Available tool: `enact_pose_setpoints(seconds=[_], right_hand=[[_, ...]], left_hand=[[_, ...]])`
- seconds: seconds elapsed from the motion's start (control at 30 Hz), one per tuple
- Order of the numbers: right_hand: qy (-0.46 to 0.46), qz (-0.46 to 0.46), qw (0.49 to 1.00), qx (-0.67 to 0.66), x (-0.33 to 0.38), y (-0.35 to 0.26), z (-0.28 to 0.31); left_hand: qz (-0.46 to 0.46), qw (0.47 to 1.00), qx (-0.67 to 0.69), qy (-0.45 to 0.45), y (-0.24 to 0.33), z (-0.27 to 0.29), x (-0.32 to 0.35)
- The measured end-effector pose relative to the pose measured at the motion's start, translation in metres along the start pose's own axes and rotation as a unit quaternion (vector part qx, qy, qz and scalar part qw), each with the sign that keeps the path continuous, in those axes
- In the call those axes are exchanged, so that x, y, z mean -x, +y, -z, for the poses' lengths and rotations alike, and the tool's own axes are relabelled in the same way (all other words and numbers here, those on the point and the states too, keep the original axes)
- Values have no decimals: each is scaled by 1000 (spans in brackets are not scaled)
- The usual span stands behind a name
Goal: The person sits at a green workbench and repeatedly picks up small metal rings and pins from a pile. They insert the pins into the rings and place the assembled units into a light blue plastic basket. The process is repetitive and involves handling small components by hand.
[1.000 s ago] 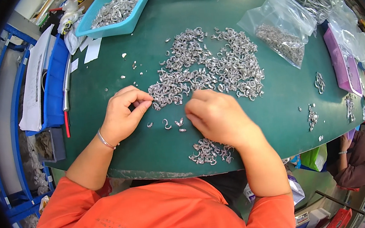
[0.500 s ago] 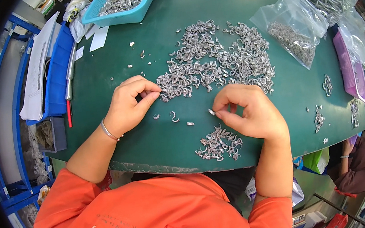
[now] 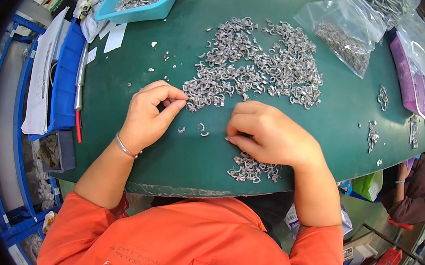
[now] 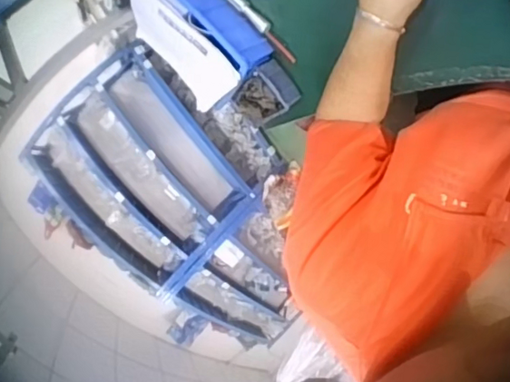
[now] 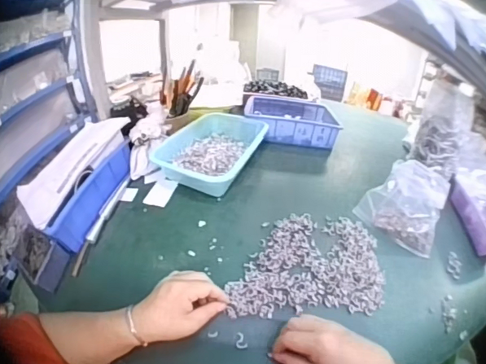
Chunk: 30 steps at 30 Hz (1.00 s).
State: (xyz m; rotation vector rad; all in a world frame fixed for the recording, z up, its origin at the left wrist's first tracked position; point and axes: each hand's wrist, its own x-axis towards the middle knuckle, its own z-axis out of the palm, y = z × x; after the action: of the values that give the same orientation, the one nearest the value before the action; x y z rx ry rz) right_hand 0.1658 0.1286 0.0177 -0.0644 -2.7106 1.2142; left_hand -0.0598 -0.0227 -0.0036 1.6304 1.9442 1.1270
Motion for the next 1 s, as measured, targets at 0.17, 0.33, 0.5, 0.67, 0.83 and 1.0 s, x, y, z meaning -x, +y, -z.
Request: enact_pose_setpoints(seconds=[0.17,0.33,0.5,0.67,0.83,1.0], right_hand=[[-28,-30,992,-116,6,-9,12],[76,61,993,71,-21,-16,-30],[45,-2,999,11,-7,-9,-12],[-38,41,995,-87,0,-1,6],[79,47,994,59,-21,-11,-23],[66,20,996,63,-19,-10,-18]], left_hand=[[13,1000,22,6,2,1,1],[-48,998,22,-18,10,13,0],[-122,979,-78,-140,8,19,10],[-227,966,16,-123,19,-3,16],[-214,974,54,-49,20,-15,15],[-101,990,-76,62,8,-2,10]])
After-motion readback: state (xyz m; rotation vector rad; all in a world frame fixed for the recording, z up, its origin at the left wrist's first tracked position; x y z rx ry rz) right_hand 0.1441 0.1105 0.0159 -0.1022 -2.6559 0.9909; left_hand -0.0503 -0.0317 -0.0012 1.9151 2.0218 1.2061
